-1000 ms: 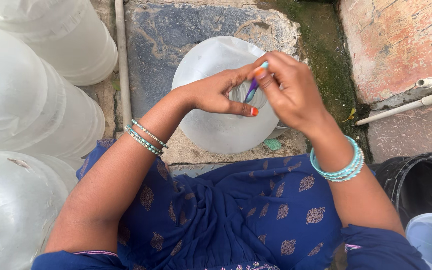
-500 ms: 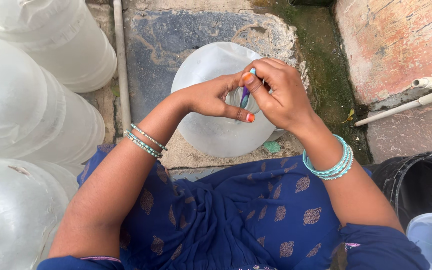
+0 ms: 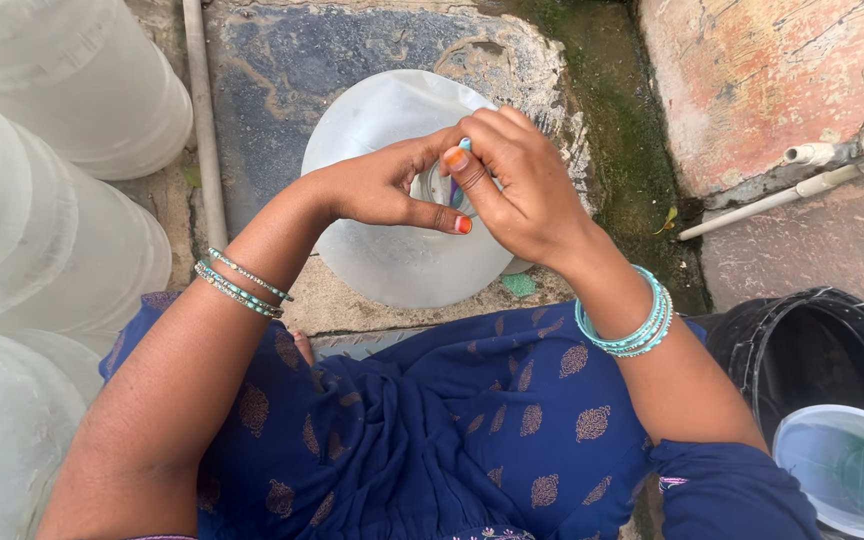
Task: The person cleans the interior of a small plastic jar using a toothbrush and water from a metal bucket, then scrubs the exterior of a large plastic water jug with a green sponge. The person dips the toothbrush and sponge into the bucket repeatedly during the process.
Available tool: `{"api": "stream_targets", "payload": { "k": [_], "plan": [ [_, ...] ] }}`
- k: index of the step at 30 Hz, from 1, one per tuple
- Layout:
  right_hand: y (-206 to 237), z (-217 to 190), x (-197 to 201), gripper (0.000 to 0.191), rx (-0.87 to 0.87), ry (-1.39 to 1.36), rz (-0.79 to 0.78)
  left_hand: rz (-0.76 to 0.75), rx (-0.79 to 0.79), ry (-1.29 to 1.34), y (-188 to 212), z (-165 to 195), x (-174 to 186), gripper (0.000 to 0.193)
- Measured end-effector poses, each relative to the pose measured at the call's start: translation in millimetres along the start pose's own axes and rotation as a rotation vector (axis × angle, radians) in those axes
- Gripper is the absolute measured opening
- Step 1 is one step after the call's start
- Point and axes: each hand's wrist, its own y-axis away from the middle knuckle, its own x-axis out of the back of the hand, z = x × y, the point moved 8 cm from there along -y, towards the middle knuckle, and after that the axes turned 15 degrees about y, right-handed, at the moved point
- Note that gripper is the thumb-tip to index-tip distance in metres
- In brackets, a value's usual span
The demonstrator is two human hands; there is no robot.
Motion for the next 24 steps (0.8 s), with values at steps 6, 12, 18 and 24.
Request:
{"api": "stream_targets", "payload": {
  "k": [6,12,18,24],
  "plan": [
    [36.3,-15.8,58.9,0.051,-0.013,-0.226,0.184,-0.005,0.185,0.010,4.2,-18.2,2.1,0.069],
    [27.4,-23.2,48.5,0.051,-0.020,-0.075,0.136,-0.031,0.121,0.042,-0.4,-14.3,-1.1,0.073],
    [-7.0,-21.7,14.3,0.045,0.047,0.010,-0.005,-0.034,0.122,0.054,-0.2,-12.9,-6.3,0.071],
    [48.1,-30.8,91.7,0.053,-0.038,0.020,0.178,-0.023,0.247,0.038,1.0,-17.6,-7.3,0.067]
  ]
}}
